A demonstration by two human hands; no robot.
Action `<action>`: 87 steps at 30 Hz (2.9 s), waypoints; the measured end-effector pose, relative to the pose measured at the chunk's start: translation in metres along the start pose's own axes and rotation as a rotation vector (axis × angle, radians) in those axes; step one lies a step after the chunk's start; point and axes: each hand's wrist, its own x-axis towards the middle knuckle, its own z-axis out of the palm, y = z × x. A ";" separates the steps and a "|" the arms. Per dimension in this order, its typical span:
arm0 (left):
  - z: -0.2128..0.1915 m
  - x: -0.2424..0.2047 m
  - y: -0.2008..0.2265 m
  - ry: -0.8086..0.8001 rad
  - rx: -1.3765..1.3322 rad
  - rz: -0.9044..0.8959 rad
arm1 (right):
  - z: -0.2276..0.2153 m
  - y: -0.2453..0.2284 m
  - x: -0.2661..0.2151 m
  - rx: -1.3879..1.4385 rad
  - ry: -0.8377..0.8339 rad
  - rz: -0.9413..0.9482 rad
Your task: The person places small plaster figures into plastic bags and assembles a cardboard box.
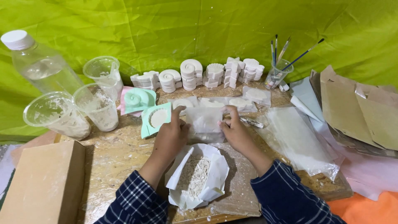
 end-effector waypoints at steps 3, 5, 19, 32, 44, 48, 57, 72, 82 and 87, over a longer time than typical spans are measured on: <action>-0.006 0.001 -0.003 -0.071 -0.167 -0.047 | -0.002 -0.017 -0.008 -0.034 0.042 0.076; -0.004 0.005 -0.011 -0.087 -0.224 -0.090 | -0.002 -0.015 -0.004 -0.001 0.055 0.080; -0.009 0.006 -0.007 -0.094 -0.321 -0.227 | -0.009 -0.004 0.000 -0.154 0.036 0.074; 0.004 0.007 -0.014 0.072 0.237 0.198 | -0.002 0.013 0.003 -0.304 0.139 -0.083; 0.004 0.008 -0.013 -0.146 -0.407 -0.232 | -0.006 -0.024 -0.024 0.129 -0.022 -0.082; 0.004 0.007 -0.012 -0.151 -0.420 -0.253 | -0.007 -0.027 -0.024 0.280 -0.115 -0.100; -0.021 -0.002 0.019 -0.314 -0.440 -0.315 | -0.007 -0.024 -0.018 0.188 -0.085 0.042; -0.034 -0.003 0.023 0.108 -0.381 -0.283 | -0.010 0.024 0.017 0.369 0.055 0.059; 0.002 0.004 -0.041 0.364 -0.030 0.003 | 0.042 0.002 0.046 0.082 0.164 0.159; 0.005 0.006 -0.043 0.486 -0.102 0.039 | 0.077 0.002 0.081 -0.145 0.088 0.119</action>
